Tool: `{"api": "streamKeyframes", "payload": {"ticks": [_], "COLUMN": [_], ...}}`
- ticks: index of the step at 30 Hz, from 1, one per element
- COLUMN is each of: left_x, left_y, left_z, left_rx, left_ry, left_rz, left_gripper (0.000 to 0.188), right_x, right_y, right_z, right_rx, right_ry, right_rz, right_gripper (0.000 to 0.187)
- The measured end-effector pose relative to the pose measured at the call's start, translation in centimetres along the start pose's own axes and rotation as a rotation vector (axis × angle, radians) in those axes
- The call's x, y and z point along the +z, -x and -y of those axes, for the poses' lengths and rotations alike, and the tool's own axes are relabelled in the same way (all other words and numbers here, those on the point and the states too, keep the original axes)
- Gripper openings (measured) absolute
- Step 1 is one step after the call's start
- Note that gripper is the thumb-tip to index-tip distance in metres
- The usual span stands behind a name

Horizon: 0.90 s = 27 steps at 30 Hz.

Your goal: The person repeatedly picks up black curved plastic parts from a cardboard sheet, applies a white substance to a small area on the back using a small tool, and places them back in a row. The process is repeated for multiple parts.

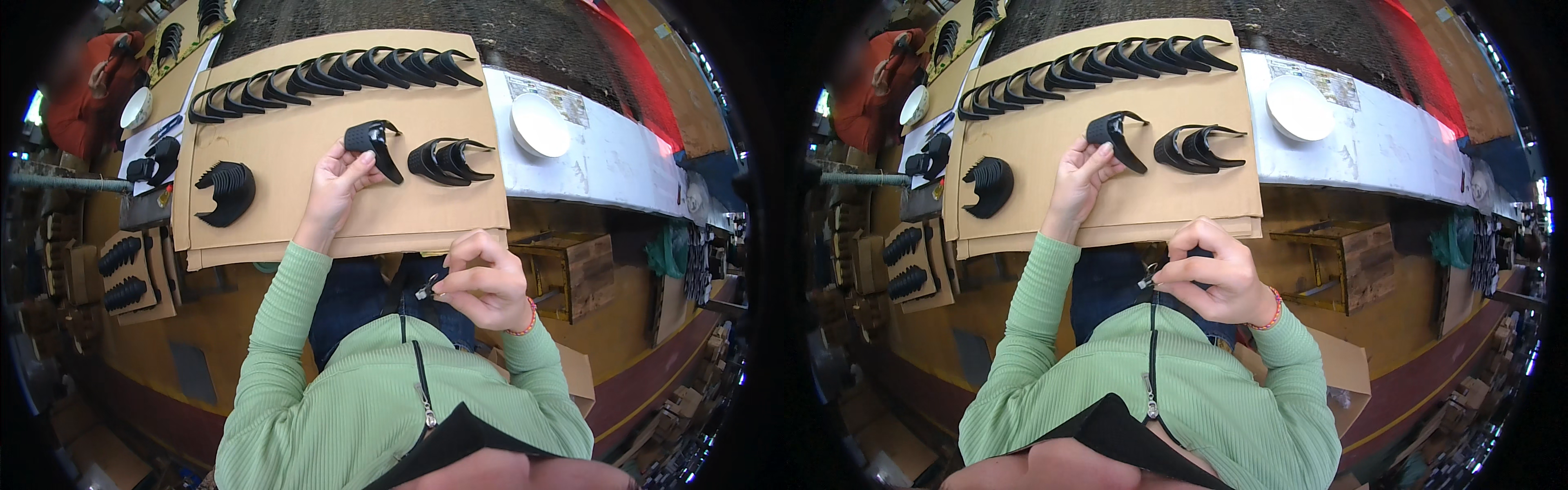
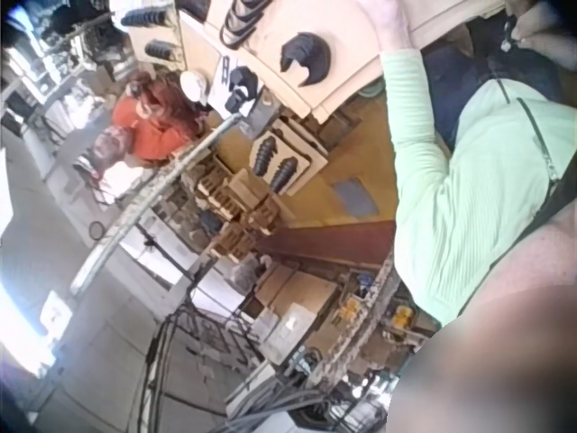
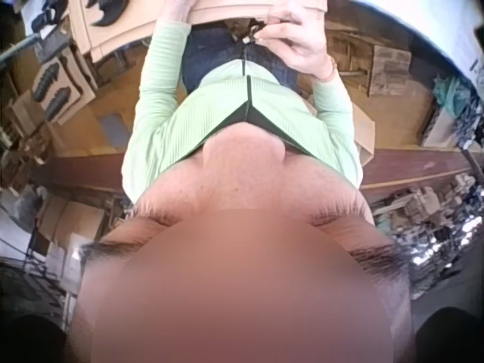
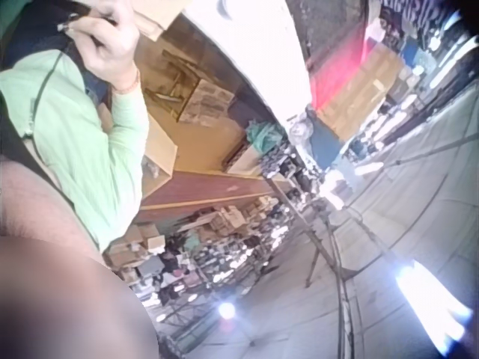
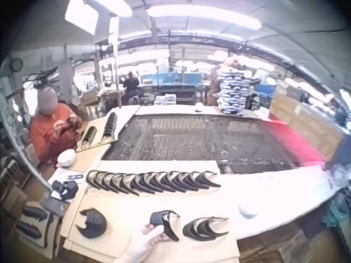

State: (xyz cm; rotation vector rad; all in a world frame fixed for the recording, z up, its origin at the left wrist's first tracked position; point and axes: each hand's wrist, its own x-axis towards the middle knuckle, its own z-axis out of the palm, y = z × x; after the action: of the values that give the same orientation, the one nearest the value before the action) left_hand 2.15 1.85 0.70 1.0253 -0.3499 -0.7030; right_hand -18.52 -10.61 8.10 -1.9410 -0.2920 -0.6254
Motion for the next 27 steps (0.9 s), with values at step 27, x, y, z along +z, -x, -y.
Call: {"api": "streamKeyframes", "payload": {"ticks": [27], "left_x": [-3.6], "left_y": [3.2], "left_z": [-5.2], "left_rx": [0.574], "left_ry": [-1.013], "left_rz": [-0.514], "left_gripper": [0.018], "right_x": [-12.3], "right_y": [-2.1], "right_z": [-8.4], "right_rx": [0.316], "right_ry": [0.568], "right_rz": [-0.535], "right_gripper": [0.012]}}
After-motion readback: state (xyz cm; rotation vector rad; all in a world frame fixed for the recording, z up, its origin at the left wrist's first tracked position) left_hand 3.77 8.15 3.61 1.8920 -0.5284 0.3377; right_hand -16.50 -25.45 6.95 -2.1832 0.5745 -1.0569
